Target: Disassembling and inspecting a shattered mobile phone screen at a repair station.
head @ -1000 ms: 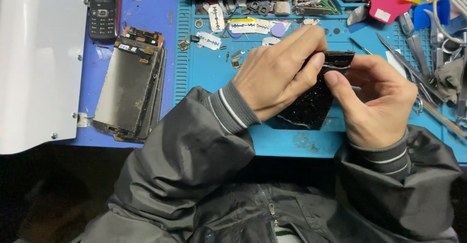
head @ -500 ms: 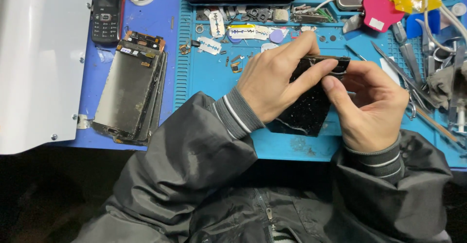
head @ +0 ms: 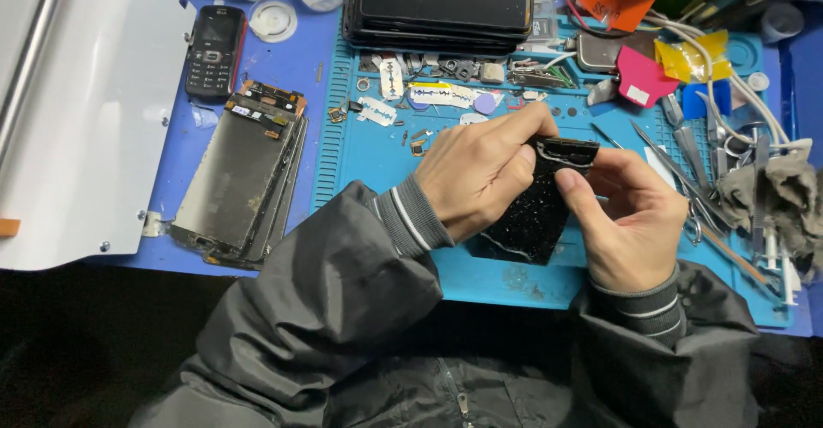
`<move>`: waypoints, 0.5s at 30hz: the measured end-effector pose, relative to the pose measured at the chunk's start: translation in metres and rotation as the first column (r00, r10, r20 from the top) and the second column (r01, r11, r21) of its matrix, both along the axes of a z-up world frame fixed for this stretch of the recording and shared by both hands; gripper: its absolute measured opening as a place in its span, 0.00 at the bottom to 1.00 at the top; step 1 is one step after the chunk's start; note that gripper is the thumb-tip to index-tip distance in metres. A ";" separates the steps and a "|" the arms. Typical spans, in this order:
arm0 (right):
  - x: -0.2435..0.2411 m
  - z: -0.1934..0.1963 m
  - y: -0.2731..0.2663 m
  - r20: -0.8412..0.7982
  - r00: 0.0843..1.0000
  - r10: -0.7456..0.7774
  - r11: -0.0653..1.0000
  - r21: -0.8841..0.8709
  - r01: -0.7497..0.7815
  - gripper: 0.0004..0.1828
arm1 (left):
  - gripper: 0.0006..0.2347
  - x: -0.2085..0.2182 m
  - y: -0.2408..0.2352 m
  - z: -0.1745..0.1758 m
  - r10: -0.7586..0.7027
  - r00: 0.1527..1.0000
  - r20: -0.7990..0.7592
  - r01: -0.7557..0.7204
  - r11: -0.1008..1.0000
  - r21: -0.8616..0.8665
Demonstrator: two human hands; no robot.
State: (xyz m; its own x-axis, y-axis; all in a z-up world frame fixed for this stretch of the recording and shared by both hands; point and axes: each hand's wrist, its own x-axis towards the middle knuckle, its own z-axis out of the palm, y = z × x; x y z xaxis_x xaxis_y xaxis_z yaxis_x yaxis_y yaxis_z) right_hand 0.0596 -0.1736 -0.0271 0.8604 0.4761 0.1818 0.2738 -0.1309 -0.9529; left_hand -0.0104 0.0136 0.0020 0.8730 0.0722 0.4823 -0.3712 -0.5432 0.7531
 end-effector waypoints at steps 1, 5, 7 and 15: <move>0.000 0.001 0.000 -0.005 1.000 0.004 1.000 0.001 -0.004 0.13 | 0.07 0.000 -0.001 0.002 0.026 1.000 -0.013 -0.026 1.000 -0.001; 0.001 0.000 0.000 0.026 1.000 0.007 1.000 -0.011 -0.006 0.12 | 0.11 0.008 -0.006 -0.005 0.109 0.993 0.039 -0.109 0.994 0.013; 0.000 0.001 0.002 0.013 1.000 0.008 1.000 -0.005 -0.008 0.12 | 0.08 0.009 -0.007 -0.009 0.081 0.997 0.016 -0.081 0.996 -0.032; 0.017 -0.022 -0.002 0.112 0.994 0.016 0.996 0.082 -0.026 0.11 | 0.08 0.008 0.008 -0.018 -0.053 0.999 0.005 0.053 0.997 0.048</move>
